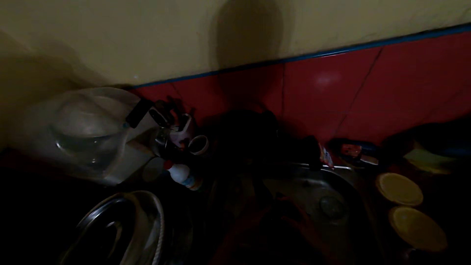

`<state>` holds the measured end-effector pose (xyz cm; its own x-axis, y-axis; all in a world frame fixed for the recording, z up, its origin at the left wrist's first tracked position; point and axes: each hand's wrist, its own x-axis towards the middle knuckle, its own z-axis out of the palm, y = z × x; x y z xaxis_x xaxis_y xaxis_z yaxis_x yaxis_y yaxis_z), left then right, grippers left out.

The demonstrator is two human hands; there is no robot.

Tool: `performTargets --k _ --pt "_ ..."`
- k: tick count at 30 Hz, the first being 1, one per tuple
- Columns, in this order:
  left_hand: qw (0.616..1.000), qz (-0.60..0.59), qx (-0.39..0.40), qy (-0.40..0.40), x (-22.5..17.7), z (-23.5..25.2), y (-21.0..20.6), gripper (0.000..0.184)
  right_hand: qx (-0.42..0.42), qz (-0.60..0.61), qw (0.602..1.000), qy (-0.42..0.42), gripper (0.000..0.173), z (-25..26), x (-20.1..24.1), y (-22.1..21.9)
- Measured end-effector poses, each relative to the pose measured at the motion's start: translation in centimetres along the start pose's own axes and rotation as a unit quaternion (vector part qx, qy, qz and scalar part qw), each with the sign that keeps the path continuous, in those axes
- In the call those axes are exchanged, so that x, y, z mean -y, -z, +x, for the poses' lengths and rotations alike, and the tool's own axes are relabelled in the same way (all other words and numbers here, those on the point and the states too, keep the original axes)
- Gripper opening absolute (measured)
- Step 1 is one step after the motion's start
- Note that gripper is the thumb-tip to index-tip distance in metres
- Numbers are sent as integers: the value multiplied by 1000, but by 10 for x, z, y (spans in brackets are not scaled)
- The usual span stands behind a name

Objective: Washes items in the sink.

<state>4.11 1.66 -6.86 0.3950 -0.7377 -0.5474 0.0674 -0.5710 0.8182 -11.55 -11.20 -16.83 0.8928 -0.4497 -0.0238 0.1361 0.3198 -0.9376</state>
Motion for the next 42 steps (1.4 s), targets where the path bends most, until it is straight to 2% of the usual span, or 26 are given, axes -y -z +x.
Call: performTargets --k 5,8,13,15,19,21,26,30,37,40,42 --pt "1000 -5 18 -20 12 -1 3 46 23 -3 1000 -20 55 8 12 -3" --pt "999 -14 -32 7 9 -4 -3 50 -5 -2 999 -50 65 7 13 -9" --pt "991 -14 -130 27 -9 -10 -20 53 -5 -11 1000 -21 65 10 4 -16" --pt "992 -26 -119 25 -9 -10 -20 53 -3 -14 1000 -19 65 11 4 -14" --pt "999 17 -37 -4 -1 -15 -7 52 -43 -5 998 -33 66 11 2 -14" --pt "999 38 -34 -2 5 -18 -4 52 -49 -4 998 -35 66 14 3 -15" --pt "996 -18 -90 1 4 -15 -16 50 -28 -5 999 -42 60 19 10 -18" --pt "990 -54 -130 -6 12 -11 -22 50 -10 -11 999 -32 62 19 11 -21" --pt "981 -27 -191 14 5 -14 -25 40 -13 -28 999 -25 60 15 6 -29" --pt "990 -21 -141 -11 -6 -24 -17 43 -34 -19 999 -37 59 14 8 -28" --pt "997 -8 -80 4 -2 -21 -6 48 -30 -12 999 -35 60 18 2 -21"
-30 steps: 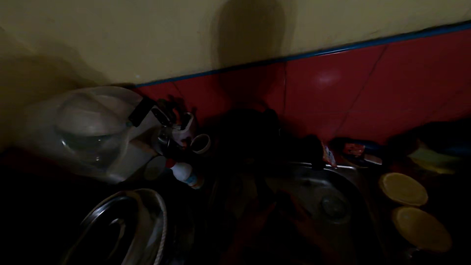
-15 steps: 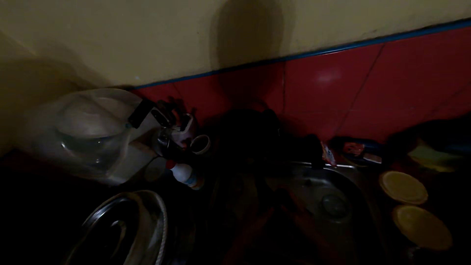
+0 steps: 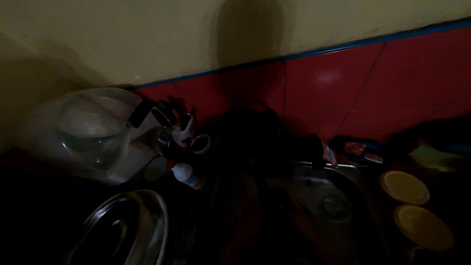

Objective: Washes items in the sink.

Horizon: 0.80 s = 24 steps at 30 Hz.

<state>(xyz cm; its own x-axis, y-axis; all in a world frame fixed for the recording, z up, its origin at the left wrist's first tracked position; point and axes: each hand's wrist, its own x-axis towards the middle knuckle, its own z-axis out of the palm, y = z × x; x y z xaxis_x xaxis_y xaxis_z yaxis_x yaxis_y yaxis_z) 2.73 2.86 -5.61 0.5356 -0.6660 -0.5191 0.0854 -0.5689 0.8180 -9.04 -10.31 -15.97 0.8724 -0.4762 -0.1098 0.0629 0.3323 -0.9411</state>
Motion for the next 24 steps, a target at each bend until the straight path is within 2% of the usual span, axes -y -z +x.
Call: performTargets --k 3,7,10,12,14,17,19,21,24 --pt "999 -2 53 3 14 4 11 59 54 34 998 -9 63 4 2 4" --pt "998 65 -3 -9 15 -3 11 70 56 51 997 -27 69 1 12 -7" --pt "977 206 -48 -12 3 -13 1 60 36 45 998 -7 85 3 6 -19" --pt "954 295 -51 20 -8 -17 -7 54 -11 52 998 -16 79 4 1 -29" --pt "938 342 -44 35 -14 -22 -16 48 -89 36 995 -31 63 6 -1 -42" --pt "942 331 -39 30 -6 -22 -24 50 -148 7 988 -41 42 14 -7 -46" --pt "957 288 7 40 -5 -16 -18 58 -152 -9 986 -67 33 14 1 -45" --pt "978 194 71 33 -2 -14 -7 62 -128 -30 986 -103 40 12 14 -42" --pt "991 72 111 27 9 -11 -2 59 -92 -3 992 -89 43 12 22 -45"
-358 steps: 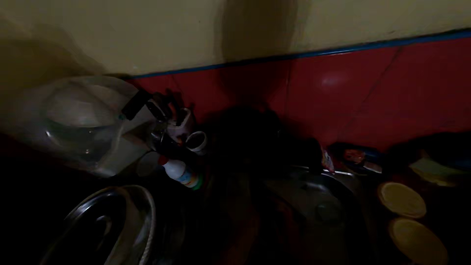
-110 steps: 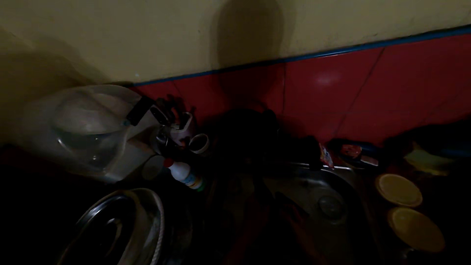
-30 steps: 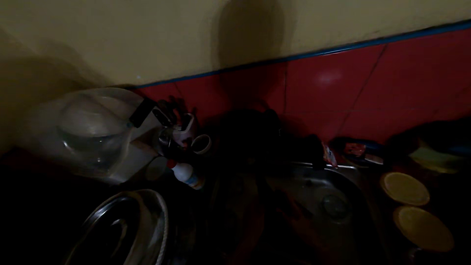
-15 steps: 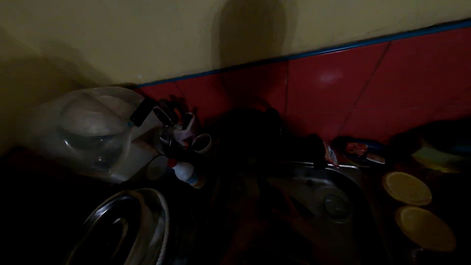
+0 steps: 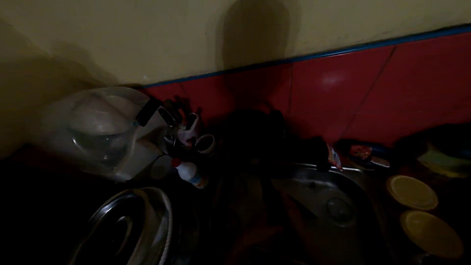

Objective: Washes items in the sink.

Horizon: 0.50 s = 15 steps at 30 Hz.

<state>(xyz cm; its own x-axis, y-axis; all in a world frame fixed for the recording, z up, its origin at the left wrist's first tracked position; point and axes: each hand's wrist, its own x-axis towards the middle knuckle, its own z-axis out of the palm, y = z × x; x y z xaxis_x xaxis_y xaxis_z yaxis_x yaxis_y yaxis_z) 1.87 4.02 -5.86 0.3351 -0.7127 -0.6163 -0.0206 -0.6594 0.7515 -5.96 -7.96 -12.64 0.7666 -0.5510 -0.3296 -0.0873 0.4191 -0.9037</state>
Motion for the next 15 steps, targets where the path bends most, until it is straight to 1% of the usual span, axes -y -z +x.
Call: performTargets --k 1,3,4,5,7,9,10,11,12,13,14,15 --pt "1000 -26 -2 5 3 2 -1 58 30 -7 999 -8 41 -1 8 2" --pt "998 -68 -5 13 0 0 0 56 120 -21 992 19 66 4 2 16" --pt "997 -72 -6 14 0 -2 0 56 145 -16 989 39 73 3 -2 20" --pt "997 -69 -12 12 2 -2 -1 58 153 -9 987 48 75 2 -4 22" --pt "999 -26 -34 0 0 -2 -4 60 144 12 988 57 68 0 -1 18" --pt "998 30 -61 1 -12 -9 -12 57 90 21 995 40 48 0 2 7" --pt "997 49 -65 9 -16 -13 -16 57 67 10 997 35 41 1 -1 4" --pt "996 58 -64 13 -21 -16 -18 58 54 -4 998 37 39 3 -3 3" --pt "996 58 -71 12 -25 -18 -19 59 45 -17 998 36 38 4 0 2" --pt "995 59 -76 16 -27 -18 -18 60 54 -29 998 33 40 3 3 2" --pt "995 62 -78 31 -29 -17 -16 61 81 -42 996 22 45 -1 9 4" --pt "993 71 -84 46 -30 -14 -13 60 112 -50 992 3 54 -8 19 3"
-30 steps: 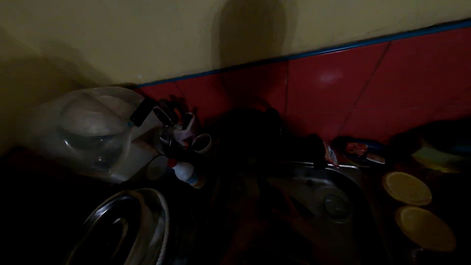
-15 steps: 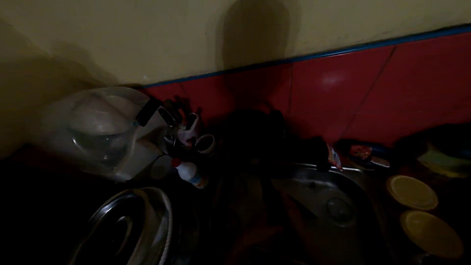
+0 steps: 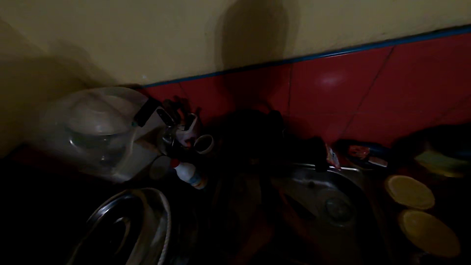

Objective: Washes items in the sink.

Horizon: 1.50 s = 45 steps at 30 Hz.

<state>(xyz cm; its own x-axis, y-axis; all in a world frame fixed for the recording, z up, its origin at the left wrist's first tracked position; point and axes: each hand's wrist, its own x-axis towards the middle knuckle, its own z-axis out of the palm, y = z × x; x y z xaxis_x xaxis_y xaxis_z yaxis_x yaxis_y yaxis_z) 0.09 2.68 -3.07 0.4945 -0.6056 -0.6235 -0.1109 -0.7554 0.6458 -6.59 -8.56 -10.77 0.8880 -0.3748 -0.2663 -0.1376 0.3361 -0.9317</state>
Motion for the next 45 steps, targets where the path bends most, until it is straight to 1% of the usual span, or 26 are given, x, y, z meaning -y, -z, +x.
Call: performTargets --k 2,3,4,6,7,9,11,12,14,16,17,21,23,25,27,29,30,31,34,36,39,40,41,43,44,45 --pt "1000 22 -11 2 -1 4 6 58 47 -21 998 -24 78 -10 14 -3" --pt "1000 28 -15 1 -1 5 6 58 59 -38 997 -27 83 -12 15 -1" --pt "999 29 -19 -4 -1 5 6 58 65 -50 996 -18 84 -12 14 2" --pt "999 28 -29 -13 -3 5 6 57 69 -68 995 26 81 -6 0 8" --pt "999 32 -32 -13 -6 4 5 56 56 -84 994 49 76 0 -9 12" --pt "998 48 -29 -4 -15 0 2 53 -7 -147 987 68 55 5 -14 10" --pt "998 59 -13 11 -23 -3 1 51 -46 -202 976 68 47 8 -11 8" --pt "999 48 -11 11 -19 0 1 52 -44 -201 976 70 47 8 -7 7" --pt "1000 4 -3 -5 -3 8 1 56 -3 -146 988 59 53 1 2 7" --pt "1000 -14 13 -18 3 8 8 56 64 -97 991 67 71 -2 -1 13" --pt "1000 -7 15 -16 2 6 10 57 80 -88 990 76 75 -2 -6 17" --pt "999 19 -8 -27 -4 2 7 56 48 -78 990 111 67 0 -18 15" --pt "999 21 -8 -29 -8 -2 5 54 4 -110 987 121 57 0 -20 9" --pt "1000 9 2 -20 -9 -3 6 53 -27 -137 983 118 53 1 -19 3" --pt "1000 5 19 -3 -8 2 9 55 -11 -105 988 110 59 1 -17 4" --pt "999 20 28 8 -6 5 16 55 39 -62 991 111 82 -1 -17 10" --pt "999 21 27 2 -5 6 18 53 49 -63 990 112 89 -2 -20 13" --pt "1000 17 26 -1 -3 6 18 53 45 -62 990 117 89 -2 -24 16" --pt "1000 15 9 -16 -6 0 15 56 7 -43 991 130 71 3 -29 20" --pt "1000 13 13 -20 -5 1 11 57 -25 -42 990 132 61 7 -35 19" --pt "1000 -7 24 -11 -1 4 6 58 -86 -83 984 130 42 13 -40 16" --pt "1000 -9 23 -8 2 6 5 60 -90 -87 984 125 40 13 -38 15" --pt "1000 -6 22 -6 4 8 6 61 -73 -80 987 120 45 10 -34 13" --pt "999 13 36 -14 3 8 14 58 -10 -62 992 109 71 0 -25 11" --pt "999 20 40 -20 2 7 16 56 -2 -56 993 102 79 -5 -22 10" --pt "999 20 37 -18 1 7 16 54 -12 -48 994 97 77 -6 -22 10"
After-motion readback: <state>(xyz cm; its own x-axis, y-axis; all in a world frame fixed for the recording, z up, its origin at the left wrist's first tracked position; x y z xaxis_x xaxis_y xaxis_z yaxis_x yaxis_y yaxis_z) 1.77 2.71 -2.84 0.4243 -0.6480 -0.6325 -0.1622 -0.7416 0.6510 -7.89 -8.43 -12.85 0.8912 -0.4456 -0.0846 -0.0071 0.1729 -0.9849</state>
